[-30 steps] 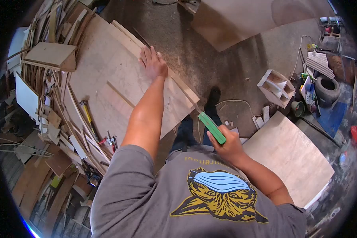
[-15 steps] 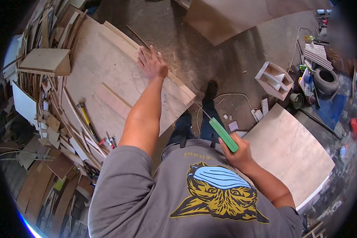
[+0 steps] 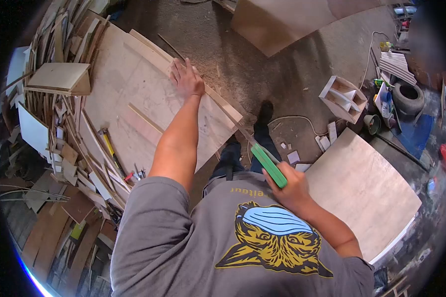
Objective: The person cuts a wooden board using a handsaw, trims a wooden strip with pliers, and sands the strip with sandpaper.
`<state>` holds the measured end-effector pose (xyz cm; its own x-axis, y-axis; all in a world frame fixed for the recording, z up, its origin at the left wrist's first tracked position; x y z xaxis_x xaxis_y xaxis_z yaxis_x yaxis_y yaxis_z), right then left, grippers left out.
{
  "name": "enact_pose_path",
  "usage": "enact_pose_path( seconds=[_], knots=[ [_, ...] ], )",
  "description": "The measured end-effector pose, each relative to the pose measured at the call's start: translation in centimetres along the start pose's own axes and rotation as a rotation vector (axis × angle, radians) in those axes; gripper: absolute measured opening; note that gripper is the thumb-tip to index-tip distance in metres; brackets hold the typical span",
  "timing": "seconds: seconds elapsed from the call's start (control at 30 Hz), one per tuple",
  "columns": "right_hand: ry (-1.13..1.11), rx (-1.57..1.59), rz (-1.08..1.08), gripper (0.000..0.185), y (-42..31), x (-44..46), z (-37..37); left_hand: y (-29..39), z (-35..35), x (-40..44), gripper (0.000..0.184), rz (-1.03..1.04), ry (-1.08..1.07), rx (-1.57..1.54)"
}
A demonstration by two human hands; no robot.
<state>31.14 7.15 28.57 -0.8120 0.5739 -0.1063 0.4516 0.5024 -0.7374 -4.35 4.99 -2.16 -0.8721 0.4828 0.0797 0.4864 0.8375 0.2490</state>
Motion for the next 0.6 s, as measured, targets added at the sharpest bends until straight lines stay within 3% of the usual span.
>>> enact_pose_path(
  seconds=[0.2,0.43,0.6],
  knots=[
    [-0.026,0.007,-0.002,0.022,0.5,0.0,1.9,0.5,-0.7,1.2,0.054,0.062,0.036,-0.019],
    [-0.047,0.023,0.036,0.022,-0.2,0.4,1.2,0.4,-1.0,1.5,0.053,-0.015,0.007,0.011],
    [-0.011,0.031,0.033,0.023,2.7,5.7,7.9,0.0,-0.5,1.3,0.053,-0.007,-0.007,-0.019]
  ],
)
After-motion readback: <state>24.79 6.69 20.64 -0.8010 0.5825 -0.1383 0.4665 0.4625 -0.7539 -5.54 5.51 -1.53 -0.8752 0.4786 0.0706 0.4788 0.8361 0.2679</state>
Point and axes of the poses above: each hand's wrist, its own x-axis towards the middle knuckle, its own z-axis out of the palm, y = z × x, the point moved 6 cm from there along x, towards the middle knuckle, and after that the axes turned 7 degrees about -z, right-handed, at the moved point
